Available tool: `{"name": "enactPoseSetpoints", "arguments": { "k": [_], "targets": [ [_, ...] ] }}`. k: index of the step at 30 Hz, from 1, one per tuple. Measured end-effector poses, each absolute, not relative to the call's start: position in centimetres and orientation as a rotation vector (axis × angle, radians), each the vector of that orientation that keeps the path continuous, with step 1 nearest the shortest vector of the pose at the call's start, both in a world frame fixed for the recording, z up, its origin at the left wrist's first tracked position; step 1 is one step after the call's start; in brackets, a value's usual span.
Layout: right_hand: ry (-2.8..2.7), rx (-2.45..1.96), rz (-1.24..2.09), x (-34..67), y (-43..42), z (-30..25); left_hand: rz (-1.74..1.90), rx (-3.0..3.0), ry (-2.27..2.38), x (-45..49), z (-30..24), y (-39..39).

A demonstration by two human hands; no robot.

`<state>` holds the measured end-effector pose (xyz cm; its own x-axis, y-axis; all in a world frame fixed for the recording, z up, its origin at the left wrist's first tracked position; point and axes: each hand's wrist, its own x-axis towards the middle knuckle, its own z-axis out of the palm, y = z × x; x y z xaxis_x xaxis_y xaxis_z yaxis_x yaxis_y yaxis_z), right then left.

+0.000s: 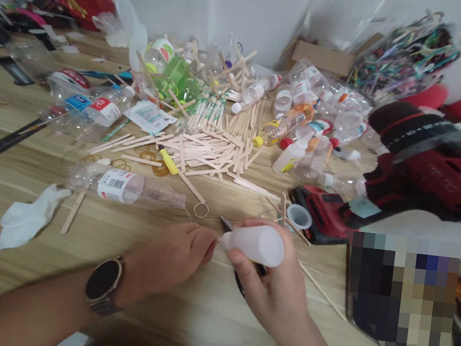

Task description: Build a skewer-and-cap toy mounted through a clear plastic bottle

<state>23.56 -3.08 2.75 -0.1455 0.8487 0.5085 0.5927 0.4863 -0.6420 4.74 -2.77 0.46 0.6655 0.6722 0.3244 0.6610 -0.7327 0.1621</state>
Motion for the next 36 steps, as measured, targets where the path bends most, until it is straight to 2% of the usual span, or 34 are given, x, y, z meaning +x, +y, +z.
{"name": "enactPoseSetpoints", "arguments": {
  "k": [36],
  "targets": [
    [-1.799,-1.229,0.463,23.68,-3.43,2.83,0.562,2.852,1.152,4.69,0.50,-2.76]
  ]
}}
